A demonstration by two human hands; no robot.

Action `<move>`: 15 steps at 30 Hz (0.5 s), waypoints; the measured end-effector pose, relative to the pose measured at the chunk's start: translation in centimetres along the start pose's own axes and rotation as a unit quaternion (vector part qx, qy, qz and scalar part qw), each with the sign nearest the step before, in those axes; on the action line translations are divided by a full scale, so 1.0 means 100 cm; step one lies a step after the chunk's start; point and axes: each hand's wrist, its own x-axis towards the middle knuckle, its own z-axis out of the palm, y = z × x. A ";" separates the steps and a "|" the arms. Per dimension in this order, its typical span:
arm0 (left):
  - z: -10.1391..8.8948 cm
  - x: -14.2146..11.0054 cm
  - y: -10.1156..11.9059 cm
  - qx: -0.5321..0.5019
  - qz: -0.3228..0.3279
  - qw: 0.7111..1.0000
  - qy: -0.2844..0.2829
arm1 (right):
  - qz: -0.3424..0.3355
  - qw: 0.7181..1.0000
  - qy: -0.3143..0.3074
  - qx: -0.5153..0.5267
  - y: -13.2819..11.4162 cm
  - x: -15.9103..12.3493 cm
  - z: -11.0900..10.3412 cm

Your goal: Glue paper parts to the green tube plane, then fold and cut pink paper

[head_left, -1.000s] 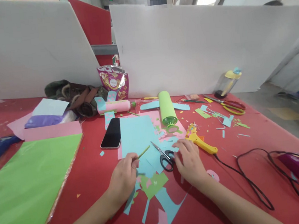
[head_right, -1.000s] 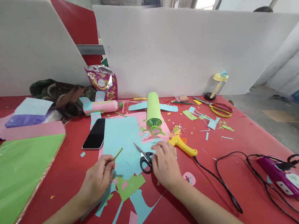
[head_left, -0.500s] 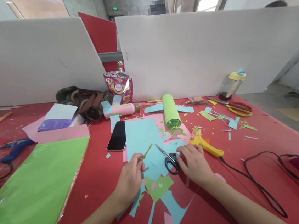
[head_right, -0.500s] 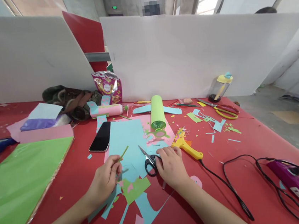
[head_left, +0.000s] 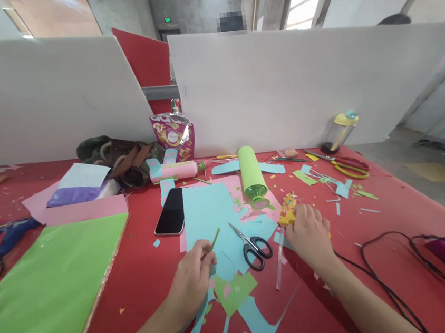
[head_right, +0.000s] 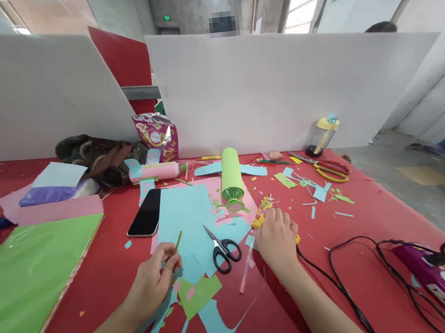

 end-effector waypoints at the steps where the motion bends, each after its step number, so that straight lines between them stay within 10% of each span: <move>1: 0.000 0.000 -0.001 -0.001 0.001 1.000 0.000 | 0.003 1.000 -0.007 -0.004 0.001 0.001 -0.001; 15: 0.002 0.008 0.004 -0.134 -0.045 0.990 -0.010 | 0.042 0.982 -0.182 -0.020 0.025 0.010 0.002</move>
